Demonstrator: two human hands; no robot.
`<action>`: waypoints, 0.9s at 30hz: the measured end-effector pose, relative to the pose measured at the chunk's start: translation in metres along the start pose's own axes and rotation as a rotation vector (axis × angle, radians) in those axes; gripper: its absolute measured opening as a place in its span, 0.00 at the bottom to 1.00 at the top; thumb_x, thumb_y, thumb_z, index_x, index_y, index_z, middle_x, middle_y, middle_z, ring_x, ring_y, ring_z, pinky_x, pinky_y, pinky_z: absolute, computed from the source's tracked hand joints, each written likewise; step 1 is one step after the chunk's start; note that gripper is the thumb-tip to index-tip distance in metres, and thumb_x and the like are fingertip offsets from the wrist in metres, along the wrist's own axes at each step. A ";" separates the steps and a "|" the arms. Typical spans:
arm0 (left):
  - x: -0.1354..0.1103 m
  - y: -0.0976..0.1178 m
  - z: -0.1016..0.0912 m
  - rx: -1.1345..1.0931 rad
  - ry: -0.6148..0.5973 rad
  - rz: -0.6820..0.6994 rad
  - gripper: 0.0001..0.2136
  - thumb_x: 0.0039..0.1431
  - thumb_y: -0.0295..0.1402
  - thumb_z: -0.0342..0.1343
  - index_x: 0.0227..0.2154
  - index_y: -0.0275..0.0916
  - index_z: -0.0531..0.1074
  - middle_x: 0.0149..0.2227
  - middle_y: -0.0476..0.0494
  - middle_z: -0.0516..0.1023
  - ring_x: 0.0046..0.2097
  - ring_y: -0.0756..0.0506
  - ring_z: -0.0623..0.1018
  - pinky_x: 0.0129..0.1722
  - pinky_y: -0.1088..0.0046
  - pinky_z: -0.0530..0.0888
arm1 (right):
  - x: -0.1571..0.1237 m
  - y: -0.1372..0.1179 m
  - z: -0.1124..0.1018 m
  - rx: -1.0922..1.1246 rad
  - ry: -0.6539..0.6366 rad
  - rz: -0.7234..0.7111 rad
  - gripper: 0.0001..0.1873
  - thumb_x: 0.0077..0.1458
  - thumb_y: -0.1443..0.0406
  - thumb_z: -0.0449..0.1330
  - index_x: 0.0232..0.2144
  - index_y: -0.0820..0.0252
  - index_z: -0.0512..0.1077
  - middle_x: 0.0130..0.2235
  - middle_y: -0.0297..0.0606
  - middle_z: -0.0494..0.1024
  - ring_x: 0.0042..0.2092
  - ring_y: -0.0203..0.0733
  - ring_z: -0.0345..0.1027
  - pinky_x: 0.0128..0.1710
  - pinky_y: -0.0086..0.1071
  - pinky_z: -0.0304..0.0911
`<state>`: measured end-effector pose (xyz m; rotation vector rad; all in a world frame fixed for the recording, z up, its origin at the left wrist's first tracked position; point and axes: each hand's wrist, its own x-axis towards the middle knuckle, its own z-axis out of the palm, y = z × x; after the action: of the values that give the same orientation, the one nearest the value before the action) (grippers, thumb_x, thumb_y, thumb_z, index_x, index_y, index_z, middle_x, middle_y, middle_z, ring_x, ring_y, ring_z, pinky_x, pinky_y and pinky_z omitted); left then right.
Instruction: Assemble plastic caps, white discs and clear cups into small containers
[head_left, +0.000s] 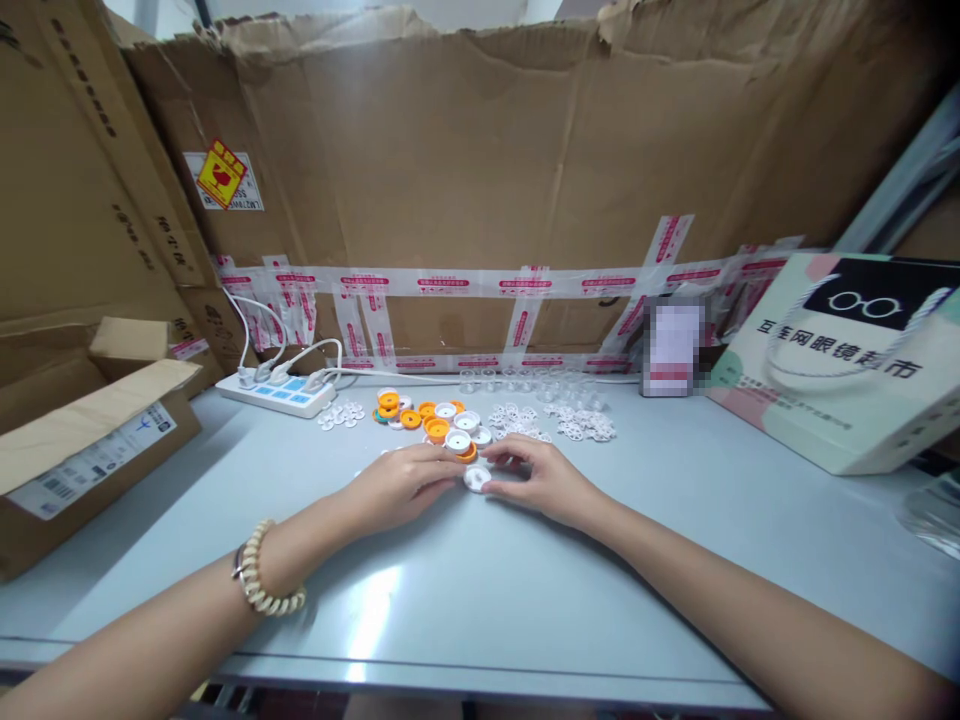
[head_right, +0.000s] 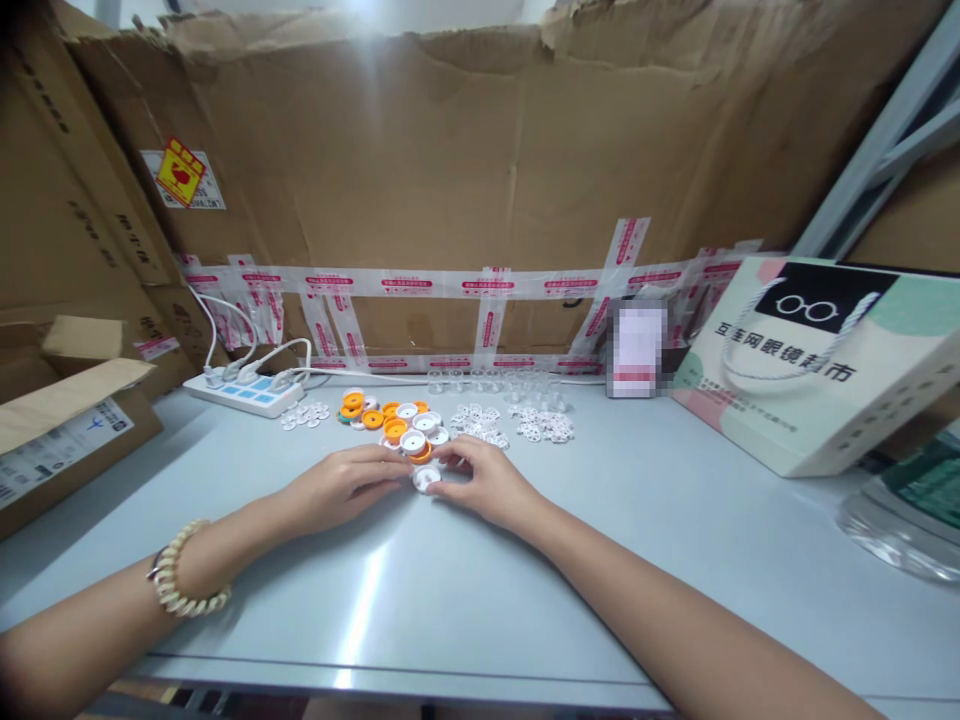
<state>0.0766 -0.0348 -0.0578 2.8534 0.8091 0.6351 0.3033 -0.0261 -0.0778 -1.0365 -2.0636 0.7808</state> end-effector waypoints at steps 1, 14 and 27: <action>0.000 0.000 0.000 -0.001 -0.014 -0.003 0.13 0.62 0.28 0.45 0.46 0.40 0.70 0.46 0.43 0.75 0.46 0.47 0.74 0.47 0.70 0.71 | -0.001 -0.001 -0.001 0.012 0.000 0.005 0.12 0.44 0.64 0.64 0.35 0.60 0.73 0.35 0.37 0.74 0.37 0.39 0.67 0.39 0.34 0.64; -0.001 0.004 0.004 -0.060 -0.066 -0.028 0.14 0.61 0.26 0.44 0.49 0.39 0.67 0.47 0.41 0.73 0.47 0.47 0.72 0.47 0.69 0.70 | -0.004 -0.003 0.007 0.146 -0.022 0.011 0.07 0.48 0.64 0.62 0.32 0.60 0.75 0.35 0.37 0.79 0.37 0.40 0.71 0.39 0.33 0.65; 0.000 0.007 0.003 -0.076 -0.087 -0.040 0.14 0.62 0.29 0.45 0.50 0.40 0.66 0.46 0.41 0.72 0.47 0.46 0.72 0.47 0.70 0.69 | -0.005 0.001 0.007 0.044 -0.010 -0.118 0.07 0.51 0.64 0.61 0.34 0.58 0.76 0.35 0.38 0.79 0.37 0.40 0.71 0.39 0.33 0.65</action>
<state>0.0815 -0.0412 -0.0593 2.7677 0.8075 0.5209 0.3005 -0.0308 -0.0842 -0.8802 -2.0859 0.7697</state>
